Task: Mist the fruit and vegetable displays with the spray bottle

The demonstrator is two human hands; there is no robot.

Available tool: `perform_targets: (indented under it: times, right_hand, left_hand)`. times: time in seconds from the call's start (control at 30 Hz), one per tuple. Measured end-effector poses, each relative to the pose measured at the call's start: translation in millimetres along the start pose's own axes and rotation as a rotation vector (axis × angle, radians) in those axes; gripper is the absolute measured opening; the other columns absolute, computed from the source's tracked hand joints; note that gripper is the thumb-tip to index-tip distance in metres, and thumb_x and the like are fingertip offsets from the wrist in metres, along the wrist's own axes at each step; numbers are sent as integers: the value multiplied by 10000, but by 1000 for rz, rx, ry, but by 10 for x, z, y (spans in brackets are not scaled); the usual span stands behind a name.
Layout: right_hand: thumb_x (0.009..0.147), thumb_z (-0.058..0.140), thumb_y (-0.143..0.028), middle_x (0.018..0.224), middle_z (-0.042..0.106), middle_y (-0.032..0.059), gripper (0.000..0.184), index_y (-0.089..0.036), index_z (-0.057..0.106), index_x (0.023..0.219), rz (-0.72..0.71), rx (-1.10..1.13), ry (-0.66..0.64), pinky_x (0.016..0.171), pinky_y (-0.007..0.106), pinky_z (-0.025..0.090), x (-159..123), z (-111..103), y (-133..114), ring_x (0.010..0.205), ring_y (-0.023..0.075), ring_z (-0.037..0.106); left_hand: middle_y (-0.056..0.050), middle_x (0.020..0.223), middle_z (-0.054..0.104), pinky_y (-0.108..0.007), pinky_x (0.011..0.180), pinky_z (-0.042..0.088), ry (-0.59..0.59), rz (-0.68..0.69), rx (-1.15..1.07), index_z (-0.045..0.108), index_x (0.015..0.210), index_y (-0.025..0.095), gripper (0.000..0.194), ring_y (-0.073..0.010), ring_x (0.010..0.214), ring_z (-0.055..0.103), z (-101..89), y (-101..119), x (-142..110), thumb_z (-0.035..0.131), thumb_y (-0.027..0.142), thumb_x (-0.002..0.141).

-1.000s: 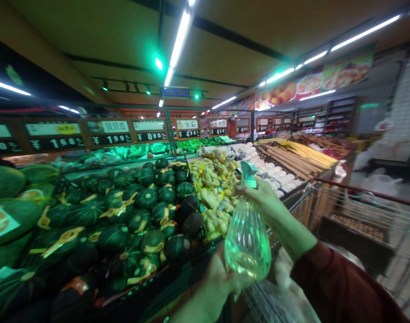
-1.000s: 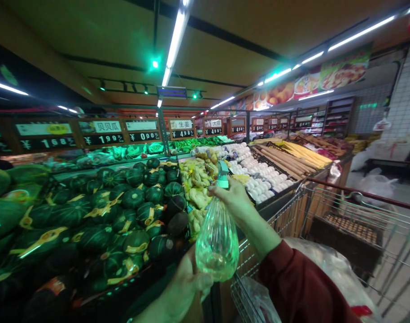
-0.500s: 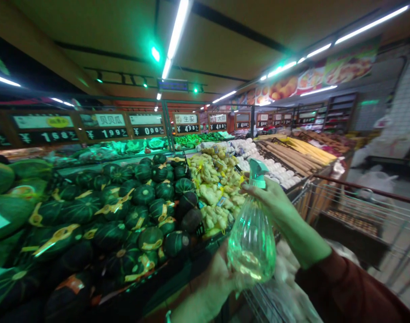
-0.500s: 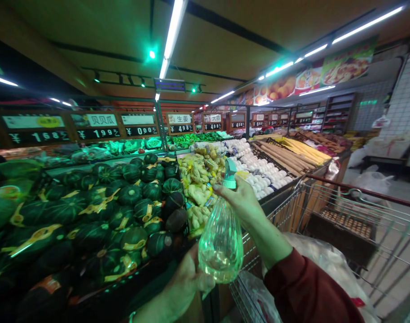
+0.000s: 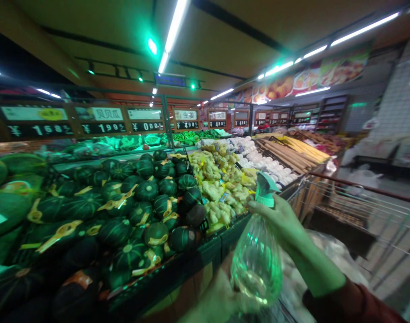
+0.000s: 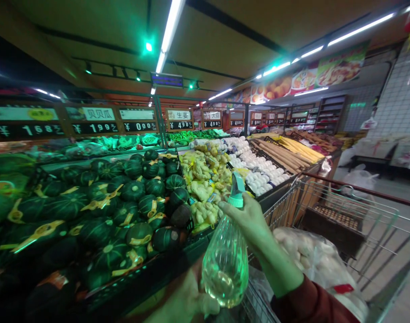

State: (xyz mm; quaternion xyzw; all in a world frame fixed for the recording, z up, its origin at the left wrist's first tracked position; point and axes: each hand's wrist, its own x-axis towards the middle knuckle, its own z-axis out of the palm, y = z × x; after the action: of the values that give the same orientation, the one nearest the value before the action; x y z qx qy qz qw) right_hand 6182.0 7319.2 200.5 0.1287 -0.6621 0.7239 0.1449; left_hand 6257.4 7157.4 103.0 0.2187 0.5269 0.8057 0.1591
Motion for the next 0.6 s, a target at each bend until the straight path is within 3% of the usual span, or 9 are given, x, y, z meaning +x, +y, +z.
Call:
perform_targets:
  times: [0.17, 0.3, 0.33, 0.47, 0.6]
  right_hand:
    - [680, 867, -439, 768, 741, 36, 498, -144, 702, 1045, 19, -7, -24, 678, 333, 522, -236, 171, 117, 691, 228, 677]
    - [639, 872, -458, 784, 736, 39, 501, -149, 700, 994, 37, -8, -50, 687, 335, 533, -404, 403, 152, 722, 233, 679]
    - [624, 878, -450, 805, 742, 49, 488, -150, 698, 964, 45, -10, -56, 713, 345, 541, -441, 466, 153, 754, 244, 690]
    - [610, 878, -427, 903, 755, 73, 535, -157, 680, 1028, 81, -21, -77, 804, 378, 546, -567, 696, 156, 861, 271, 708]
    - [632, 856, -431, 864, 720, 46, 615, -149, 646, 1136, 103, -39, -107, 752, 353, 530, -668, 875, 160, 788, 233, 680]
  left_hand:
    - [-135, 1320, 667, -523, 1124, 402, 5, -57, -33, 588, 1320, 237, 976, -401, 1277, 583, -212, -223, -231, 958, 463, 446]
    - [-163, 1380, 634, -578, 1113, 425, 12, -76, -24, 525, 1393, 224, 1068, -368, 1263, 601, -332, -258, -502, 944, 513, 455]
    - [-158, 1373, 637, -583, 1091, 448, 10, -81, -15, 523, 1393, 215, 1010, -345, 1231, 622, -350, -233, -574, 917, 527, 517]
    - [-114, 1299, 662, -509, 999, 535, 36, -109, 42, 596, 1289, 175, 488, -252, 1138, 656, -393, -79, -815, 655, 448, 889]
    - [-113, 1264, 665, -480, 970, 555, 43, -120, 77, 615, 1250, 167, 407, -242, 1120, 654, -430, 28, -969, 624, 406, 921]
